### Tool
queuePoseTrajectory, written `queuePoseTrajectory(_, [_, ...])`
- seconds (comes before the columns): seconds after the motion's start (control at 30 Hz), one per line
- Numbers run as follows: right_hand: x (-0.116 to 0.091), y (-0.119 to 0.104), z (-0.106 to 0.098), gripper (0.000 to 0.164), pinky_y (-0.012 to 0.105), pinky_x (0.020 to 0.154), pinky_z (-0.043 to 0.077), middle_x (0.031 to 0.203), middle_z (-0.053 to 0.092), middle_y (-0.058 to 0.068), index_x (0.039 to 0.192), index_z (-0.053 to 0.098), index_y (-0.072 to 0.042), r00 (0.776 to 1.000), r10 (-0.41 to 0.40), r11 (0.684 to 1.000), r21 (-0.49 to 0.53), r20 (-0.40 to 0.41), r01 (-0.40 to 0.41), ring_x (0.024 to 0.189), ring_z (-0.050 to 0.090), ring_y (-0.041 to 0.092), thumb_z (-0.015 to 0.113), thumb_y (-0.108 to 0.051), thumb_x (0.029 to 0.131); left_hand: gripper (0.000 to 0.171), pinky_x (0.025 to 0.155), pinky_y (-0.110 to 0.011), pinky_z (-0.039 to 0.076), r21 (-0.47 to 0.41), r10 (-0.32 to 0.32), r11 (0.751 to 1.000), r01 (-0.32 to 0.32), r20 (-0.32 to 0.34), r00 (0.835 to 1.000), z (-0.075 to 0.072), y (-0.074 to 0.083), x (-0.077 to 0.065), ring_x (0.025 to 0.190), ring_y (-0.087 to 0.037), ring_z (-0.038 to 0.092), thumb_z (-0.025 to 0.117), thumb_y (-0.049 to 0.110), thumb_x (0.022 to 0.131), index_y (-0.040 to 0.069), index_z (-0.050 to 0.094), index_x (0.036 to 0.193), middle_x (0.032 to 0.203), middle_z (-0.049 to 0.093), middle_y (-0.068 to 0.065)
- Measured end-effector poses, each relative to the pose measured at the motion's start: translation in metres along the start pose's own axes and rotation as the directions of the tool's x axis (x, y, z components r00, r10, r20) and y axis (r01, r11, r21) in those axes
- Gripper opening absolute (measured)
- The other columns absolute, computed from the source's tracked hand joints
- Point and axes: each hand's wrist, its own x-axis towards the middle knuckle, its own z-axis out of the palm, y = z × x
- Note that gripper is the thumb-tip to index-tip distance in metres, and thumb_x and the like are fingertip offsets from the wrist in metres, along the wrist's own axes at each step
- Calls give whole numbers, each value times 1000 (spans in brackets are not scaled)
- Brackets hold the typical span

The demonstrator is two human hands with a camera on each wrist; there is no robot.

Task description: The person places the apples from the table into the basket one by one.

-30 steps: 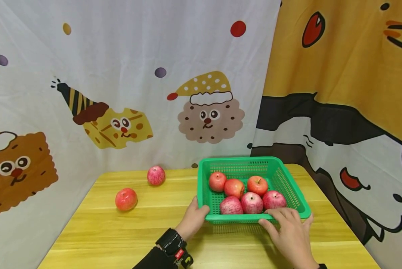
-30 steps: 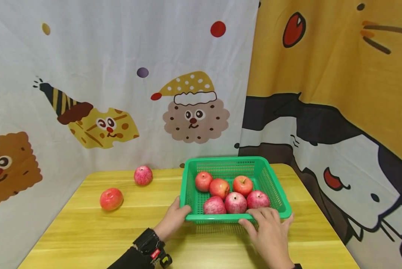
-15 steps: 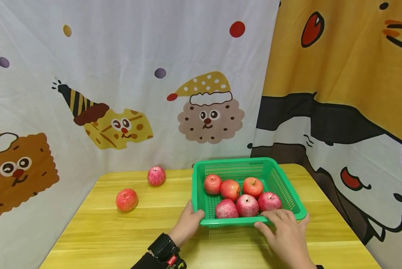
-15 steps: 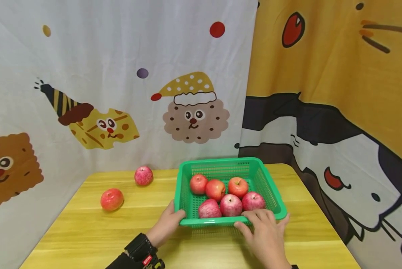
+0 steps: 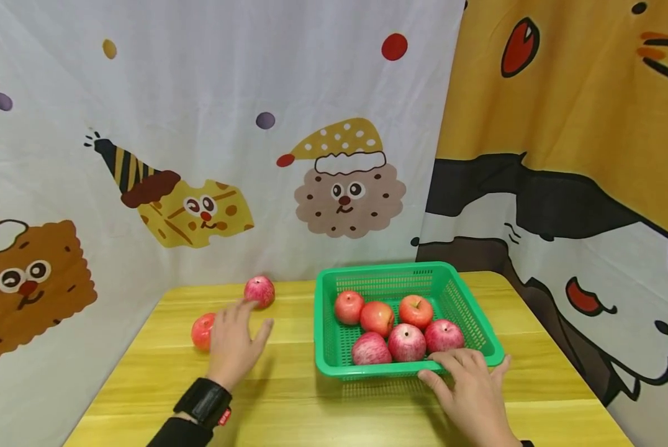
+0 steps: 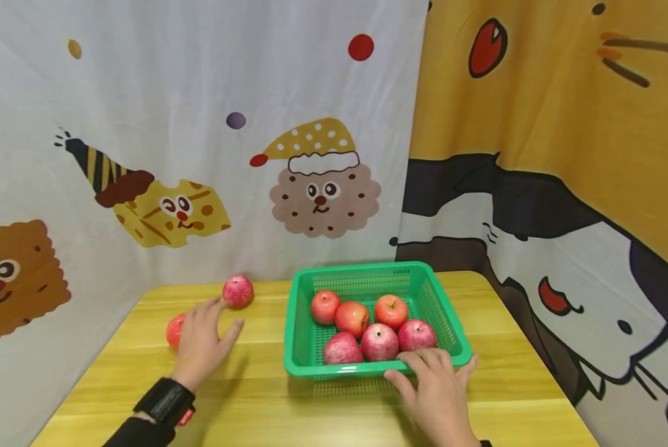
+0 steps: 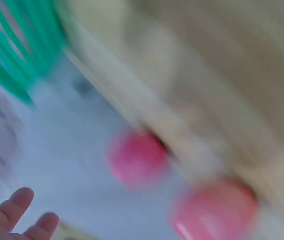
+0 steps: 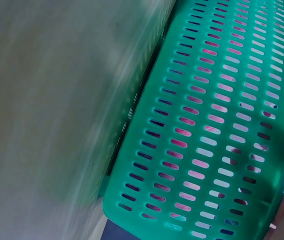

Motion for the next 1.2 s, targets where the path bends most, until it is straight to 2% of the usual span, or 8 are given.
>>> queuePoseTrajectory(0.1, [0, 1, 0, 34, 87, 91, -6, 98, 66, 2, 98, 75, -19, 1000, -2, 1000, 0, -12, 2, 102, 49, 30, 80, -44, 76, 57, 98, -72, 26, 155, -49, 986, 56, -50, 998, -20, -43, 8, 121, -56, 30, 75, 32, 84, -5, 58, 125, 132, 46, -33])
queuePoseTrajectory(0.23, [-1, 2, 1, 35, 86, 91, -7, 97, 66, 1, 98, 75, -19, 1000, -9, 1000, 2, -24, 9, 102, 50, 30, 80, -45, 76, 63, 97, -76, 22, 215, -186, 961, 174, 37, 982, -33, -82, 3, 118, -65, 24, 74, 29, 85, -7, 52, 132, 133, 39, -39])
queuePoseTrajectory(0.4, [-2, 3, 4, 34, 86, 92, -7, 96, 66, 0, 98, 74, -21, 1000, -14, 1000, -4, -27, 14, 101, 50, 29, 80, -46, 76, 71, 87, -74, 38, 225, -305, 940, 257, 214, 928, -24, -99, -8, 109, -63, 36, 71, 34, 88, -5, 42, 141, 134, 37, -39])
queuePoseTrajectory(0.47, [-3, 3, 4, 33, 86, 92, -7, 96, 65, -1, 98, 74, -22, 1000, -13, 1000, -2, -26, 13, 100, 50, 28, 80, -47, 76, 73, 83, -72, 43, 218, -337, 933, 286, 254, 907, -18, -101, -10, 105, -60, 41, 71, 33, 89, -3, 38, 144, 134, 36, -39])
queuePoseTrajectory(0.53, [-3, 2, 4, 33, 86, 92, -7, 96, 65, -1, 98, 74, -22, 1000, -11, 1000, 1, -26, 11, 101, 50, 28, 80, -47, 76, 74, 80, -72, 46, 205, -348, 931, 301, 263, 900, -14, -102, -10, 100, -59, 45, 72, 31, 89, -2, 36, 145, 133, 35, -39])
queuePoseTrajectory(0.87, [-1, 3, 3, 34, 86, 92, -6, 97, 65, -1, 98, 74, -21, 999, -24, 1000, 5, -42, 24, 102, 50, 28, 80, -46, 76, 77, 75, -67, 50, 200, -319, 943, 267, 306, 897, 0, -94, -9, 90, -55, 52, 77, 33, 82, 1, 41, 142, 124, 40, -39])
queuePoseTrajectory(1.03, [-1, 4, 4, 33, 87, 91, -6, 97, 65, -1, 98, 74, -21, 999, -22, 1000, 8, -48, 22, 102, 50, 27, 80, -46, 76, 75, 75, -63, 52, 180, -241, 964, 194, 293, 925, 3, -88, -10, 90, -51, 55, 78, 33, 80, 3, 46, 140, 122, 45, -37])
queuePoseTrajectory(1.2, [-2, 4, 4, 34, 87, 90, -4, 97, 65, 0, 98, 74, -21, 999, -16, 1000, 10, -47, 16, 101, 50, 28, 80, -45, 76, 73, 76, -62, 52, 124, -129, 987, 103, 232, 964, -2, -56, -3, 96, -49, 53, 79, 30, 80, 3, 47, 140, 122, 46, -33])
